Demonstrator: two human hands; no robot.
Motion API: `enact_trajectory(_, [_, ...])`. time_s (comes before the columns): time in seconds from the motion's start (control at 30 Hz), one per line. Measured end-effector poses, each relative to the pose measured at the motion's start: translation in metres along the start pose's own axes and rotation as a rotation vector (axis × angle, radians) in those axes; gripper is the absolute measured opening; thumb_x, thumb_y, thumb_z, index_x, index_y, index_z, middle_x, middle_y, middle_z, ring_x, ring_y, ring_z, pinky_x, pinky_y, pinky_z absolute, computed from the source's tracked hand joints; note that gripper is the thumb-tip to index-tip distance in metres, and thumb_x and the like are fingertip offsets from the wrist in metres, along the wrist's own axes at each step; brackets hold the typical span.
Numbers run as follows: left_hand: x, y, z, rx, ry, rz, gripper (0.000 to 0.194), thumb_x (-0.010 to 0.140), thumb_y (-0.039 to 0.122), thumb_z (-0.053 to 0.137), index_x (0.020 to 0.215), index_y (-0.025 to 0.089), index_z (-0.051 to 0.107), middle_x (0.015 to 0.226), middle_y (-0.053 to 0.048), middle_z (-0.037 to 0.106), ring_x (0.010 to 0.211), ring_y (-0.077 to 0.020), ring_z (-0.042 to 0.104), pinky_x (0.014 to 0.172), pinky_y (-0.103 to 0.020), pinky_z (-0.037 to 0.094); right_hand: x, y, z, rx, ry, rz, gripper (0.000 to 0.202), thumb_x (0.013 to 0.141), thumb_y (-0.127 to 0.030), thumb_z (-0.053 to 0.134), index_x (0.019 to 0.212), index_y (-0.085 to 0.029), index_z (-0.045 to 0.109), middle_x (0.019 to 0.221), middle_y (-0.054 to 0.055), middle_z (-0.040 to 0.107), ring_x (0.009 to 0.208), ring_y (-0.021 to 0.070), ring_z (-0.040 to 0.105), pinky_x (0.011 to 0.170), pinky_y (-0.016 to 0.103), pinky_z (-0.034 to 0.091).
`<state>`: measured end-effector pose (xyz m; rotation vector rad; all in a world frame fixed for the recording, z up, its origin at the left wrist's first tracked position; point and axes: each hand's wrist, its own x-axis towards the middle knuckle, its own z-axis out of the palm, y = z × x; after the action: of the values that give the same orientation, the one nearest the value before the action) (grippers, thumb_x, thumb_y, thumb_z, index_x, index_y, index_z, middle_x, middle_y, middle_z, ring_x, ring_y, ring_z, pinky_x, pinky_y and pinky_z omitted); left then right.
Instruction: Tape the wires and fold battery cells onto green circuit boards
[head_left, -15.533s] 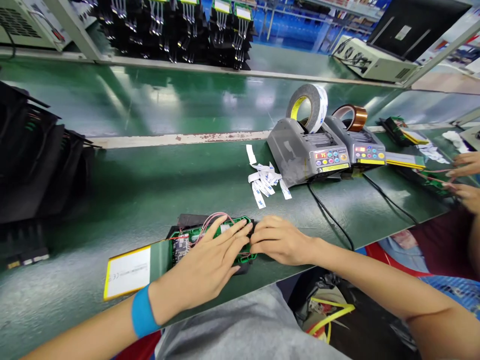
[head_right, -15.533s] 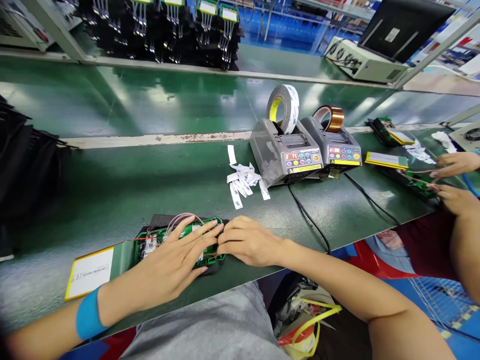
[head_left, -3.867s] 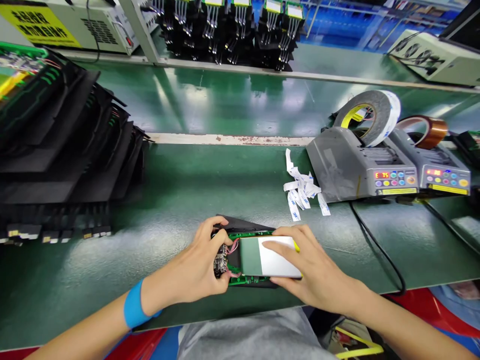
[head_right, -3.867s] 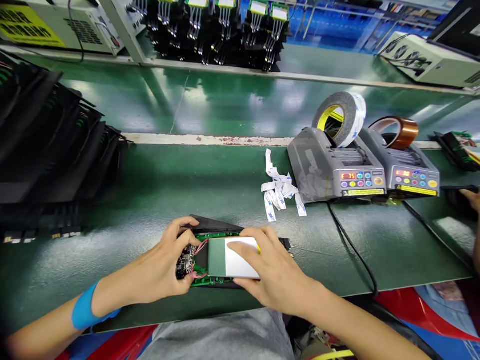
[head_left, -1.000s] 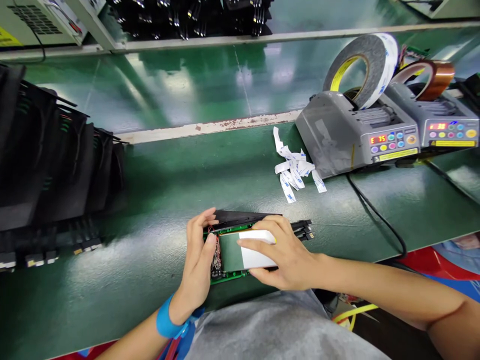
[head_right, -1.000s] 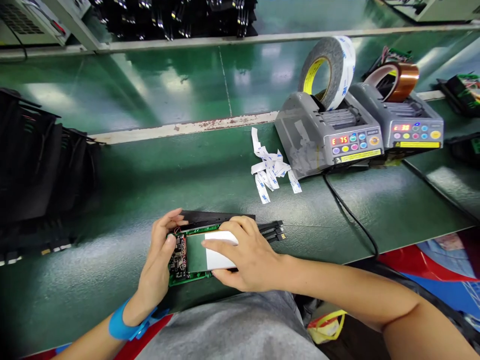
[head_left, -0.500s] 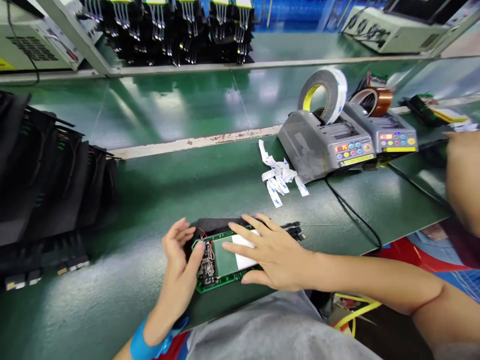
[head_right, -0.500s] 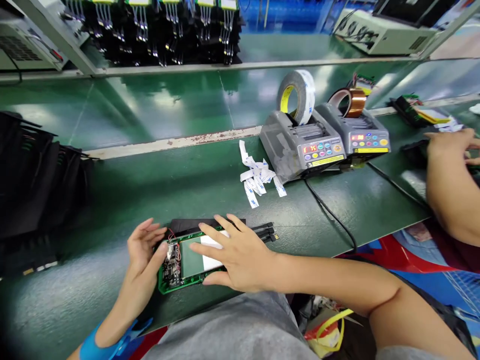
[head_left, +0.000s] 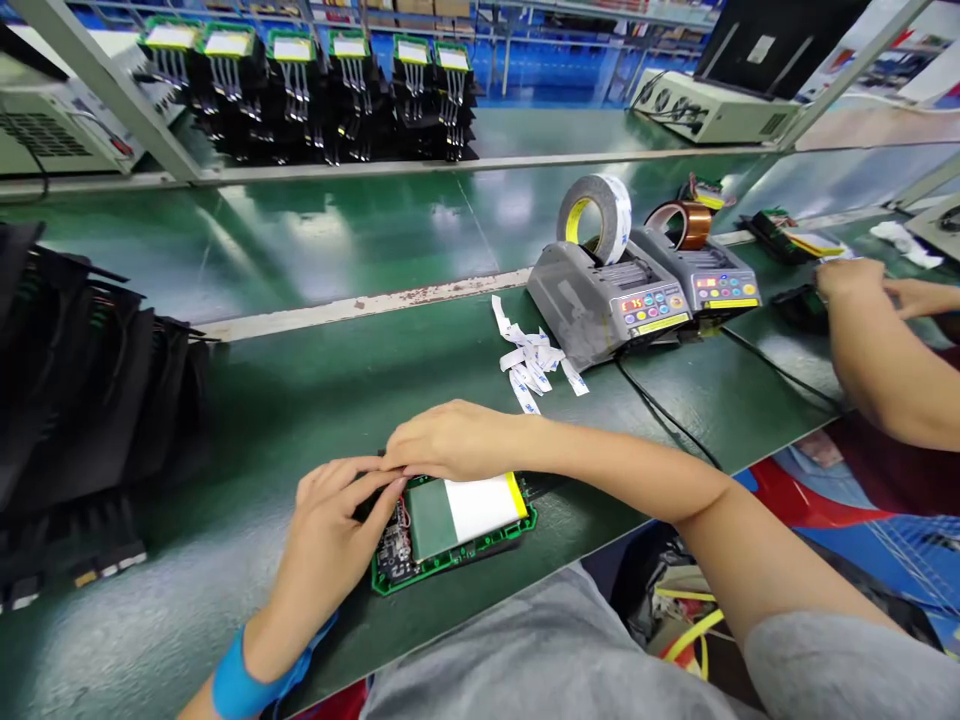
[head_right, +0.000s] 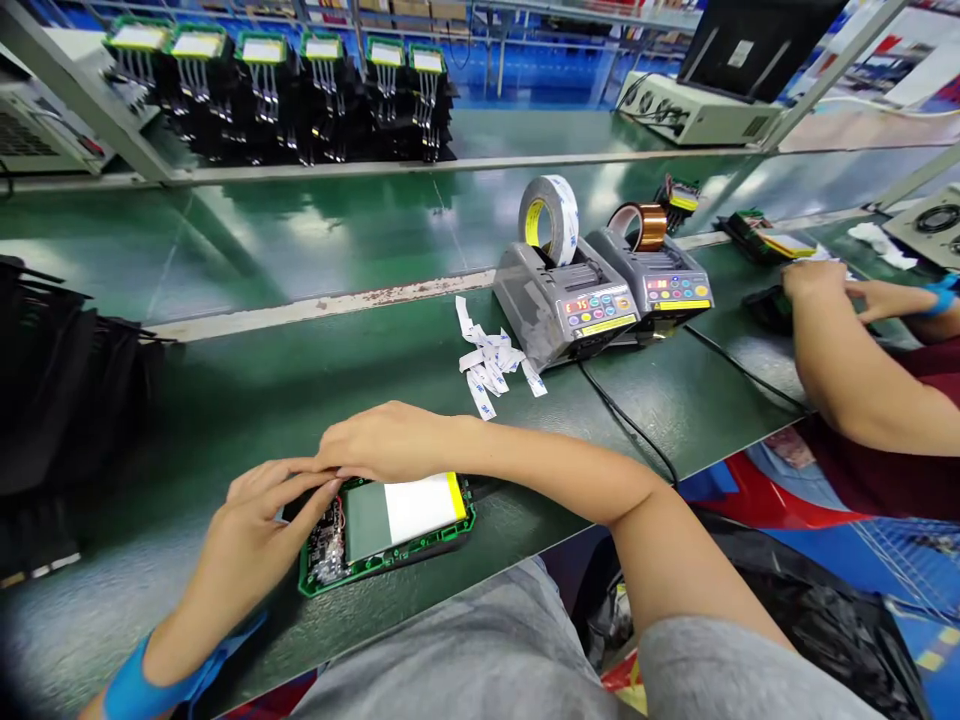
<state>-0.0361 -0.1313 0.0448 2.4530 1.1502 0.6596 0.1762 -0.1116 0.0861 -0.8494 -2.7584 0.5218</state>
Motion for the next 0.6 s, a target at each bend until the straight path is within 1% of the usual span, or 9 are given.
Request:
enact_trajectory(0.07, [0.001,0.002,0.002,0.008,0.018,0.018,0.017,0.091,0.034,0.054,0.088,0.025,0.068,0.091,0.0,0.068,0.085,-0.0186,0.058,0.08,-0.037,0.039,-0.002,-0.004,0.001,-0.082,-0.02,0.025,0.019,0.095,-0.02,0.051,0.11,-0.016,0.063,0.103,0.005,0.069,0.093,0.0177,0.064,0.069,0.029,0.046])
enact_trajectory(0.13, [0.001,0.006,0.002,0.029,0.038,0.04,0.015,0.091,0.03,0.054,0.088,0.024,0.067,0.091,-0.001,0.068,0.085,-0.0188,0.058,0.08,-0.037,0.038,-0.008,-0.007,0.003,-0.125,0.01,0.033,0.02,0.094,-0.024,0.053,0.109,-0.015,0.063,0.098,0.004,0.07,0.089,0.0178,0.064,0.065,0.029,0.044])
enact_trajectory(0.27, [0.001,0.014,0.0,0.055,0.058,0.082,0.009,0.088,0.025,0.057,0.091,0.023,0.066,0.091,-0.002,0.068,0.086,-0.0198,0.058,0.081,-0.039,0.036,-0.017,-0.011,0.014,-0.162,0.182,0.065,0.02,0.098,-0.026,0.047,0.1,-0.018,0.065,0.09,0.0,0.071,0.081,0.0147,0.062,0.061,0.028,0.04])
enact_trajectory(0.37, [0.0,0.017,-0.001,0.047,0.04,0.075,0.006,0.088,0.022,0.059,0.089,0.023,0.065,0.09,0.0,0.068,0.084,-0.0185,0.056,0.079,-0.037,0.035,-0.024,-0.014,0.022,-0.16,0.309,0.09,0.018,0.096,-0.025,0.05,0.092,-0.019,0.066,0.088,-0.001,0.069,0.077,0.0135,0.058,0.062,0.027,0.039])
enact_trajectory(0.43, [-0.002,0.017,-0.002,0.054,0.05,0.097,0.007,0.088,0.019,0.06,0.089,0.023,0.065,0.087,0.001,0.069,0.081,-0.017,0.055,0.076,-0.036,0.035,-0.028,-0.015,0.027,-0.157,0.363,0.102,0.017,0.095,-0.024,0.051,0.089,-0.019,0.066,0.088,-0.001,0.067,0.076,0.0132,0.055,0.063,0.026,0.038])
enact_trajectory(0.5, [-0.005,0.016,-0.002,0.083,0.073,0.146,0.01,0.088,0.016,0.06,0.094,0.022,0.065,0.086,0.0,0.07,0.079,-0.0163,0.054,0.074,-0.034,0.035,-0.033,-0.016,0.03,-0.162,0.375,0.118,0.017,0.095,-0.02,0.05,0.088,-0.02,0.065,0.088,-0.001,0.066,0.074,0.0131,0.053,0.064,0.026,0.038])
enact_trajectory(0.6, [-0.01,0.016,-0.003,0.143,0.102,0.226,0.016,0.087,0.012,0.061,0.101,0.018,0.064,0.088,-0.002,0.071,0.079,-0.0168,0.052,0.072,-0.033,0.037,-0.038,-0.016,0.035,-0.192,0.316,0.162,0.02,0.096,-0.014,0.046,0.091,-0.02,0.065,0.09,-0.001,0.065,0.073,0.0131,0.051,0.064,0.026,0.036])
